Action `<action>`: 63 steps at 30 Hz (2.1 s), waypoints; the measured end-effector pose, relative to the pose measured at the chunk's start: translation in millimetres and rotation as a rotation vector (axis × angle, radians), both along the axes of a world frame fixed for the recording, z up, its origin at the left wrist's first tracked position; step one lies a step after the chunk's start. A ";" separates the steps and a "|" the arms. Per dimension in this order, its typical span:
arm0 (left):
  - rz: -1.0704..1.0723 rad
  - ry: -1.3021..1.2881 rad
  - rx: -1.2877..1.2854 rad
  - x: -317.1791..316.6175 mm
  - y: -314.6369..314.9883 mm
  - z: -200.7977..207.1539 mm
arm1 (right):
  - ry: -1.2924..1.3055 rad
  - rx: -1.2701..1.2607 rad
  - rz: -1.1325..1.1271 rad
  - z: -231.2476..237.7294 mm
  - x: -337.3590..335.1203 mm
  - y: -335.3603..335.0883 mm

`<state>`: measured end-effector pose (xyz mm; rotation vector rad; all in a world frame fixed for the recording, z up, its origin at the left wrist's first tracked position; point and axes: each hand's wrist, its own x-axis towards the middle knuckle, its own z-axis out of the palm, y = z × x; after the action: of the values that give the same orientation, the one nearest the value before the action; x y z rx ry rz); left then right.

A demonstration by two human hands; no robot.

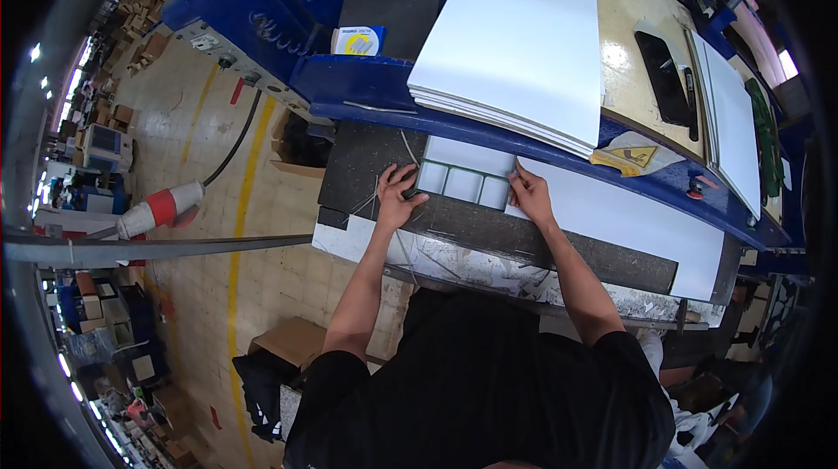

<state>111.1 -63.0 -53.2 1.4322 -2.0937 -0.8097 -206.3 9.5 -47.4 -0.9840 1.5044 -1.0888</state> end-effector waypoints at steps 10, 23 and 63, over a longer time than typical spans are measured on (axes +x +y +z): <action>-0.007 -0.135 -0.124 -2.5 3.3 0.5 | 0.031 -0.030 -0.086 5.8 7.8 2.9; -0.077 0.066 -0.078 -47.8 123.2 -4.6 | 0.302 -0.308 -0.265 112.6 -44.2 7.3; -0.046 0.010 -0.255 -86.4 100.9 52.3 | 1.028 -0.096 0.064 80.4 27.1 156.1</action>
<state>24.7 37.9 -0.9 1.2458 -2.1406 -0.5408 -179.2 165.6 33.1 -1.7979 2.1927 -0.5963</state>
